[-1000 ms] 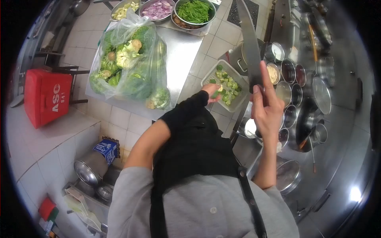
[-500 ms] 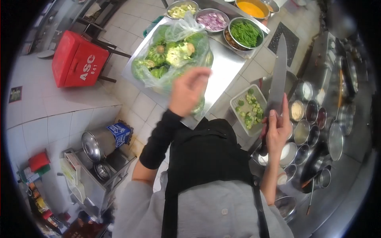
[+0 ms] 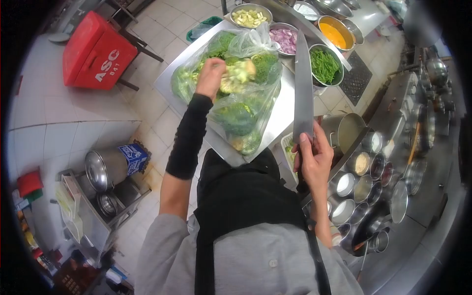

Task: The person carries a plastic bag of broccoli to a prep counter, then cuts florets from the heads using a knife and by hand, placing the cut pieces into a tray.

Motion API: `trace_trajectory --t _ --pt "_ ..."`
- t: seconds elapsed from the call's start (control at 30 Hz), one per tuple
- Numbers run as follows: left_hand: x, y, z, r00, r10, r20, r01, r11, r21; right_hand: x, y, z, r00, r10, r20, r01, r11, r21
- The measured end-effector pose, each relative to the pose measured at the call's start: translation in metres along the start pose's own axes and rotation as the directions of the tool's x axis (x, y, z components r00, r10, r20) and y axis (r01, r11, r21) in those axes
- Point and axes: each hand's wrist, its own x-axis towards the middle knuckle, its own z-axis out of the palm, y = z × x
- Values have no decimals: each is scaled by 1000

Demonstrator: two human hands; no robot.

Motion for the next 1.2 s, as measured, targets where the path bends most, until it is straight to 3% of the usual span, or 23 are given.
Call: trace_trajectory --t 0.1,0.2,0.27,0.37,0.47,0.57,0.6,0.73,0.8,0.83,0.87,0.97,1.2 --pt "-28 31 -6 985 89 -148 -113 980 -163 0 10 2 999 44 -7 -44 999 9" --pt "-60 67 -7 939 243 -242 -189 955 228 3 11 0 995 92 45 -88 992 -86" --pt "-65 58 -32 952 249 -175 -188 934 305 8 10 0 995 63 83 -46 980 -196" --pt "-72 49 -59 977 99 -191 -56 974 219 9 11 7 991 -30 130 68 952 -298" --pt "-74 33 -45 968 -120 -221 83 982 -168 13 8 20 968 -171 186 229 904 -361" --pt "-82 58 -13 936 -303 -181 234 917 -324 19 -1 26 951 -178 254 278 849 -449" --pt "-79 54 -10 931 -315 -183 263 929 -262 21 -3 29 932 -241 270 344 820 -458" --pt "-80 41 -7 969 -248 11 243 935 -259 27 -15 36 910 -244 336 393 763 -512" --pt "-82 21 -8 999 33 -35 -26 981 191 31 -2 36 902 -250 352 414 730 -544" --pt "-84 11 -7 985 173 -12 -153 900 407 33 3 35 898 -250 361 424 713 -559" --pt "-87 10 -5 974 226 -22 -183 839 513 33 2 37 911 -226 344 396 709 -583" --pt "-87 19 -13 998 51 -47 -31 932 360 33 1 40 916 -218 337 389 693 -608" --pt "-94 50 -7 984 126 -125 -99 975 201 29 -8 52 886 -260 383 460 597 -658"
